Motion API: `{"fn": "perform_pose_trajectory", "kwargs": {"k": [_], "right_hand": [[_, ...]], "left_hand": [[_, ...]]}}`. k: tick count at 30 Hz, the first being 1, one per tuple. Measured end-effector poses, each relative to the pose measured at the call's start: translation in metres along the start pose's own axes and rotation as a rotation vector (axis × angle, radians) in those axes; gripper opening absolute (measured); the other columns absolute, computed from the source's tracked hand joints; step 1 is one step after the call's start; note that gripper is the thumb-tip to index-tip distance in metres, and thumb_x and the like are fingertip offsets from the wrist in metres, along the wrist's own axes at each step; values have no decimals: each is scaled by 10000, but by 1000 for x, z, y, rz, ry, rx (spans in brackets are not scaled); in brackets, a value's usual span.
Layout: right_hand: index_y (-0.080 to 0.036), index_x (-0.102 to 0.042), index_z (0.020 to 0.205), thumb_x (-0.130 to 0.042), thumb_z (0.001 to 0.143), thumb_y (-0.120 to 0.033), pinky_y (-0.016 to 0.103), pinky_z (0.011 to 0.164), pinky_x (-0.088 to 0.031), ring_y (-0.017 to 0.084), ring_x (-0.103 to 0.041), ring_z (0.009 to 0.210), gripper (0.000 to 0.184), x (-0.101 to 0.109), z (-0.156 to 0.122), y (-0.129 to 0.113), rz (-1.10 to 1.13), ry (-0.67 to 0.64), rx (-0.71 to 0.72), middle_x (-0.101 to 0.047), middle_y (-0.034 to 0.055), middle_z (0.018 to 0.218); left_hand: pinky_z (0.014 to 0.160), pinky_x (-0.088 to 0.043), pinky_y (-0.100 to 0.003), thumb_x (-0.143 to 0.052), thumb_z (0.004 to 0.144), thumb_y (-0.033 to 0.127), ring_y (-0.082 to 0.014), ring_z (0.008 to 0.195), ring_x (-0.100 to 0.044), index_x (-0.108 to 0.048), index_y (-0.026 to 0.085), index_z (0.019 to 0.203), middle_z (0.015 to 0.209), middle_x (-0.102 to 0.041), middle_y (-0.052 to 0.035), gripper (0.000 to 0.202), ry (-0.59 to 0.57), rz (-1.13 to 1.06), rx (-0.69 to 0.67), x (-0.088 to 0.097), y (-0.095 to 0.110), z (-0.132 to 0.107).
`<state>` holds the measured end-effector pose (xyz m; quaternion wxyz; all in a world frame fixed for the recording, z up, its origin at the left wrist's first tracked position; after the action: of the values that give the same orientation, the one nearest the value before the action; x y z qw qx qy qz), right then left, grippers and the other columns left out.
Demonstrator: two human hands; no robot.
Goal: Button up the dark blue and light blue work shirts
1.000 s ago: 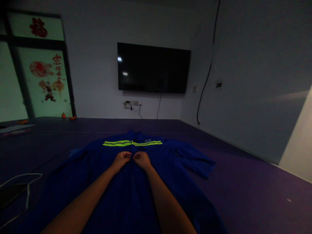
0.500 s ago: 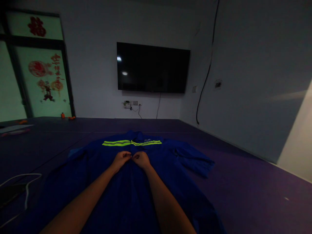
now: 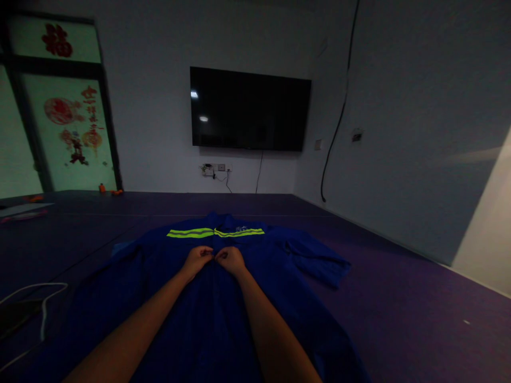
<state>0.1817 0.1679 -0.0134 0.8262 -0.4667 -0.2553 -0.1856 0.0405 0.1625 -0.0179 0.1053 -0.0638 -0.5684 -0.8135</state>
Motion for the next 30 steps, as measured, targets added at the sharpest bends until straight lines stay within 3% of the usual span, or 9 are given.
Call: {"fn": "perform_pose_trajectory", "kwargs": {"k": [30], "right_hand": [[-160,-685,698,-565,620,-155,194,537,-423,127,-593,589,143,-4,4,13,139,-8,-50,-665,19,650]], "left_hand": [[705,-464,-247,-580,552,13,-139,727,-603,-647,116,813,746,-654,-52,288,-28,-54,43,2,-5,3]]}}
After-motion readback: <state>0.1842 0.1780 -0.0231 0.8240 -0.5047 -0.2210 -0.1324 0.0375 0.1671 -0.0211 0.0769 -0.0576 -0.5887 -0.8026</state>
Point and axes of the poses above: each hand's wrist, its own z-axis towards the middle knuckle, its own x-axis out of the back of the hand, y = z × x, the point moved 4 cm from there along z, towards the middle knuckle
